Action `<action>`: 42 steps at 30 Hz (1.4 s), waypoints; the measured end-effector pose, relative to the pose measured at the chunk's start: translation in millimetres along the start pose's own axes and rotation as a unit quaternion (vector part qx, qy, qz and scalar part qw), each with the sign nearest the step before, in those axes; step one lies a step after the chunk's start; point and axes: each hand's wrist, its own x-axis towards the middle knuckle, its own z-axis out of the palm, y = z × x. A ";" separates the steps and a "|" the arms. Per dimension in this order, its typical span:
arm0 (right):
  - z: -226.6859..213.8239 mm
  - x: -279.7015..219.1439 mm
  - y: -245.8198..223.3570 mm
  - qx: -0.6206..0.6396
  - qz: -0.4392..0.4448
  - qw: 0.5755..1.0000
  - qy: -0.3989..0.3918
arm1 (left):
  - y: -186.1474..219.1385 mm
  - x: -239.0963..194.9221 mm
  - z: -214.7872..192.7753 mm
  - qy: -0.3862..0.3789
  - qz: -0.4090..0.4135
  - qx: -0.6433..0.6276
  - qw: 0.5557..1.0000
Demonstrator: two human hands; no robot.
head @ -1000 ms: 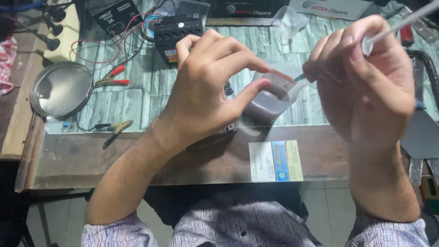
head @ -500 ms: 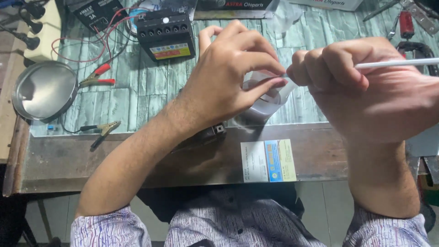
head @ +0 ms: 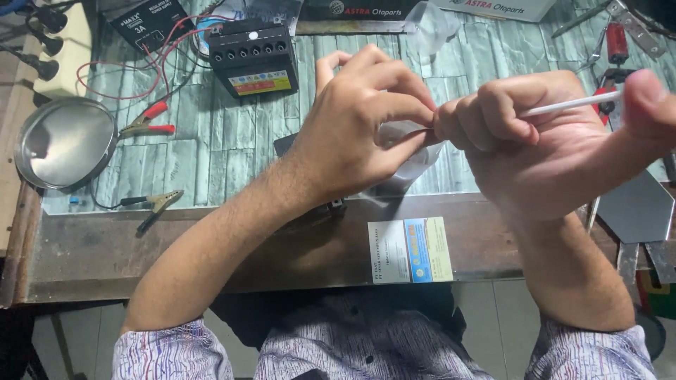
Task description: Refilling the electrolyte in a lead-acid battery using a syringe and liquid from a container.
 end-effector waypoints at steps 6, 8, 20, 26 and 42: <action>-17.0 0.7 30.1 0.052 -0.072 0.995 -0.037 | 1.7 -3.1 1.4 0.008 -0.019 -0.012 1.000; -20.2 0.0 39.4 0.059 -0.086 0.994 -0.044 | 2.9 -4.6 2.4 0.008 -0.022 -0.021 1.000; -34.1 -13.2 50.1 -0.071 -0.180 0.981 -0.025 | -1.0 -4.5 3.7 0.049 -0.016 -0.017 0.999; -29.7 -15.9 49.0 -0.106 -0.147 0.983 -0.017 | 11.0 -0.5 -1.3 0.050 0.021 -0.008 0.998; -34.7 -48.1 23.4 -0.157 -0.164 0.973 0.045 | 11.0 -4.2 7.5 0.086 0.087 0.052 0.991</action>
